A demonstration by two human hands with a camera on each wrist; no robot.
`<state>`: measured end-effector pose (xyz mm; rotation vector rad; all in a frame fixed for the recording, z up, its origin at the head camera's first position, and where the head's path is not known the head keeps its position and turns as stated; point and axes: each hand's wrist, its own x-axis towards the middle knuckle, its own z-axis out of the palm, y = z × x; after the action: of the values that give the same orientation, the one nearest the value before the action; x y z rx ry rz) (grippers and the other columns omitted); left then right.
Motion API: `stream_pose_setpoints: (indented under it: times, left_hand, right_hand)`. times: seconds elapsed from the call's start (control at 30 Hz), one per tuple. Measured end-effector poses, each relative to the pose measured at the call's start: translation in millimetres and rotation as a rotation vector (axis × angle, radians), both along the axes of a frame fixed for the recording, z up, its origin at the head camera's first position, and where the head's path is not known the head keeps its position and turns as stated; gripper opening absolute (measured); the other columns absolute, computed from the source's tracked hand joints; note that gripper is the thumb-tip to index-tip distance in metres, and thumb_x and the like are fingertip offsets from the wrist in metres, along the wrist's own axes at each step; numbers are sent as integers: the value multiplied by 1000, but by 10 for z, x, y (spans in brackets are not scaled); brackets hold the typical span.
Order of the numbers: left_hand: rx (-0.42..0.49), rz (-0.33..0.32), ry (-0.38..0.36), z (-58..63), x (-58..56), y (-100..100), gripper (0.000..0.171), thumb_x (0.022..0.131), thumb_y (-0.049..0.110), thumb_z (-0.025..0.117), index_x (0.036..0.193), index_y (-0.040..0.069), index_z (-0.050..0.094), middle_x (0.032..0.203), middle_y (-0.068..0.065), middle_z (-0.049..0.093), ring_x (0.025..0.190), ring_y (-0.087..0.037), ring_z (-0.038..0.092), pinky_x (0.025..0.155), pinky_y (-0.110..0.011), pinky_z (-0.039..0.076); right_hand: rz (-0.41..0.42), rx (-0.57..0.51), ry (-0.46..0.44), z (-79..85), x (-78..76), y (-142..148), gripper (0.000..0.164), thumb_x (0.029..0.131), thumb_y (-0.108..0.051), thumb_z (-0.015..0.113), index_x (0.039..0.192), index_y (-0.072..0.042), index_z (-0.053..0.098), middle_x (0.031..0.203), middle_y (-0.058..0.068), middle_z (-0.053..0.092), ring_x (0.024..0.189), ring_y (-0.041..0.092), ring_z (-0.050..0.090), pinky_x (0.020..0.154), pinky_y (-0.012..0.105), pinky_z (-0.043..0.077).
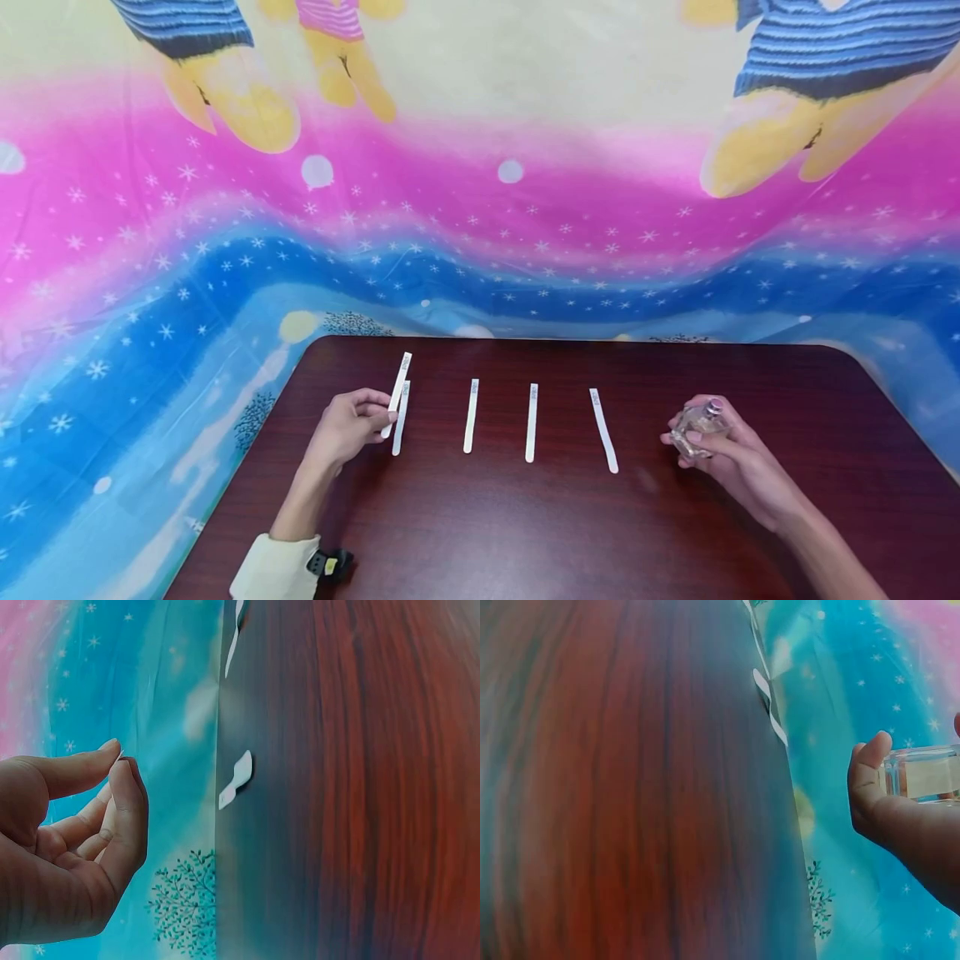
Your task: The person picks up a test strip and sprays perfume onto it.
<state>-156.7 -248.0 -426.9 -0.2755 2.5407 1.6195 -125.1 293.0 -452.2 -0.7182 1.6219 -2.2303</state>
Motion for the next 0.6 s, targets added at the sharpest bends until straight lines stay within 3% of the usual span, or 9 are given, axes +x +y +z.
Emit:
stream_pose_setpoints:
  times: [0.37, 0.6]
  left_hand:
    - [25, -23, 23, 4, -12, 155, 27, 97, 4, 78, 120, -7, 69, 101, -20, 78, 79, -17, 71, 68, -28, 65]
    - [12, -9, 25, -18, -15, 175, 24, 96, 3, 78, 118, -5, 70, 100, -20, 79, 77, -16, 70, 67, -27, 64]
  right_hand:
    - [-5, 2, 1, 39, -19, -79, 51, 112, 7, 21, 146, -22, 45, 132, -1, 68, 120, 23, 74, 85, 35, 63]
    - [-82, 117, 35, 44, -4, -104, 44, 112, 5, 28, 143, -23, 43, 125, -4, 69, 110, 22, 77, 76, 34, 63]
